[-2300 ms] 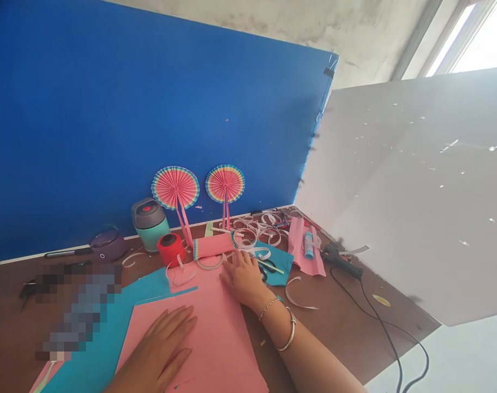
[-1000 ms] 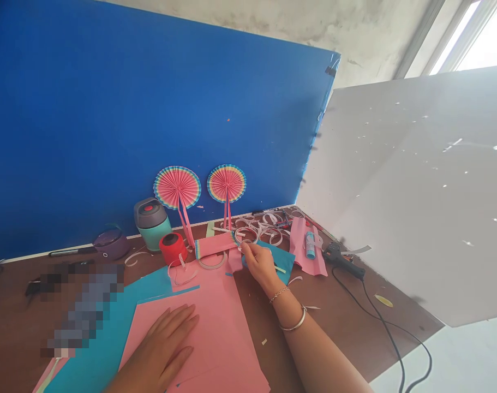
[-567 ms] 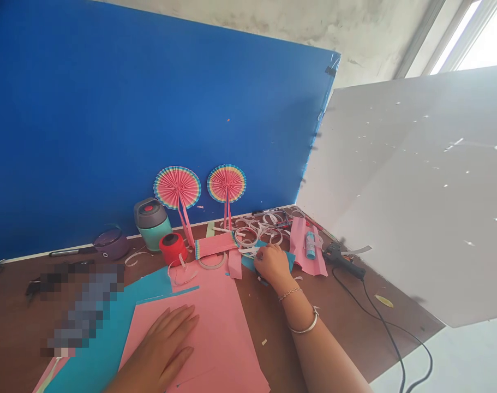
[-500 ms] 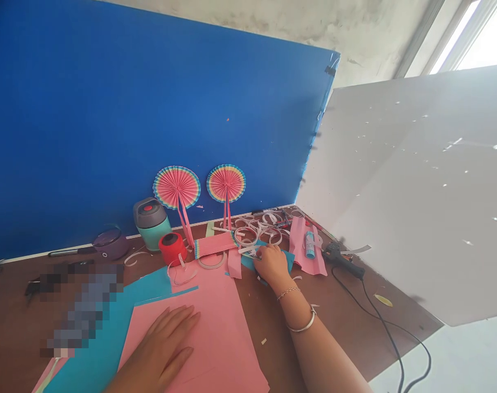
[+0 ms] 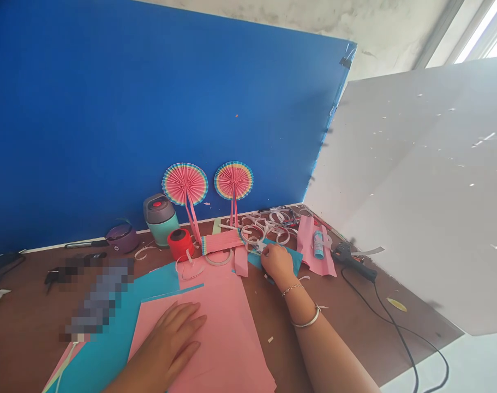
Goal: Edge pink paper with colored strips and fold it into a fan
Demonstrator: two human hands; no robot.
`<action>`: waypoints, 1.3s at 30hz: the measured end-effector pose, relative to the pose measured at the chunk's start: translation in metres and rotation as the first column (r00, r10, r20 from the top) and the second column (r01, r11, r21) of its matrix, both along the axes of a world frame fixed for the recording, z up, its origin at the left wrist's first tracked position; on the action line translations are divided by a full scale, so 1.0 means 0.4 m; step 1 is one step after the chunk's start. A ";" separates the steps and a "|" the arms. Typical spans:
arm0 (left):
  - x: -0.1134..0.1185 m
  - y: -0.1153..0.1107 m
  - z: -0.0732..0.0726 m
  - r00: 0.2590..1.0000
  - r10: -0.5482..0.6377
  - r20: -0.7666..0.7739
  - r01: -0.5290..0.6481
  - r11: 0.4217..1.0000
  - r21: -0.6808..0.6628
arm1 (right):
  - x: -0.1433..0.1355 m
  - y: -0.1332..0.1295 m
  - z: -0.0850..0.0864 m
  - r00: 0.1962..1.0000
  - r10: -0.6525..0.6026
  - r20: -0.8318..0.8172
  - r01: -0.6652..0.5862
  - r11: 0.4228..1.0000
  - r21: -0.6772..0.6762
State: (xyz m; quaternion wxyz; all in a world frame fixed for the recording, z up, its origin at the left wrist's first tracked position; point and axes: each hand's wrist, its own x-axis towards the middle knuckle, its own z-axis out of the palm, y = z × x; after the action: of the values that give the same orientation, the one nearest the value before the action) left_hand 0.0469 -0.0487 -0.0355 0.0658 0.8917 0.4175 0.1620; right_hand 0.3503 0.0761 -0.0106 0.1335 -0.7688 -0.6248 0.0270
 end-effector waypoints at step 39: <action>0.014 0.020 0.091 0.736 0.531 0.420 -0.441 0.847 -0.298 | -0.228 -0.162 0.068 0.355 0.451 -0.819 -0.720 0.690 0.069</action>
State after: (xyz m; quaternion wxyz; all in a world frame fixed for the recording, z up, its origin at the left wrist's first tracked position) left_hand 0.0526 -0.0409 0.0009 0.2033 0.6710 0.6188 0.3544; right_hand 0.2592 0.0114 0.0165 0.2534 -0.4039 -0.7211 0.5026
